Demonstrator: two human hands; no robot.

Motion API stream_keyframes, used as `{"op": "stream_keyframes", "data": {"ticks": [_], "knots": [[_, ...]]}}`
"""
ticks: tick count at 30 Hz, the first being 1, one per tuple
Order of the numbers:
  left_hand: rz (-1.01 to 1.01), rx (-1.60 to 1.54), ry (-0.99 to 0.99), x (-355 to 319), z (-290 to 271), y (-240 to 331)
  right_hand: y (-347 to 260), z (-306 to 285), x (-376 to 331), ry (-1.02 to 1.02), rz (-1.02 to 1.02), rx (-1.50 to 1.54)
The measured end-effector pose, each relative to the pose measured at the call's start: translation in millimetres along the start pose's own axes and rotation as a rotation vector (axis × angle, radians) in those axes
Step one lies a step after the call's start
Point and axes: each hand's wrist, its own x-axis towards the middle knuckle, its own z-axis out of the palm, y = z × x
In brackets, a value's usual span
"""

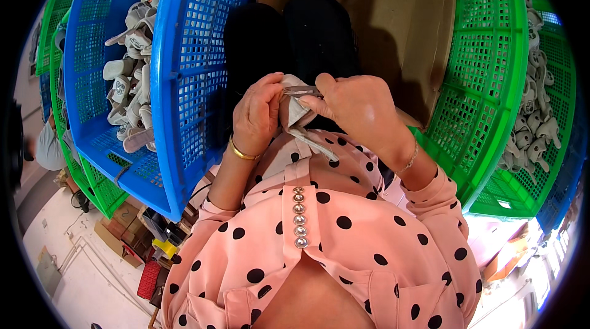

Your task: The person sits on the floor and uses scissors to trim excess threads and fabric from the edges of white slippers. They handle the slippers one by one, picking them from a blue basket, trimming them, and placing them into a green basket.

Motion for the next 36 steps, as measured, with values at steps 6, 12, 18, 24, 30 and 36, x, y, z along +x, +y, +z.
{"op": "stream_keyframes", "data": {"ticks": [6,12,18,24,30,36], "knots": [[0.004,0.018,-0.011,-3,3,0,-4,-6,0,0.017,-0.013,-0.038],[-0.350,-0.214,0.032,-2,8,13,9,5,-1,-0.001,0.139,0.179],[-0.820,-0.926,0.047,-7,17,15,8,7,6,-0.145,0.212,0.472],[-0.764,-0.762,-0.232,-16,-2,12,28,14,4,-0.181,0.239,0.569],[-0.705,-0.629,-0.098,-23,-2,12,21,17,-2,-0.164,0.320,0.598],[-1.135,-1.437,0.056,-3,2,24,10,21,-5,-0.151,0.383,0.584]]}}
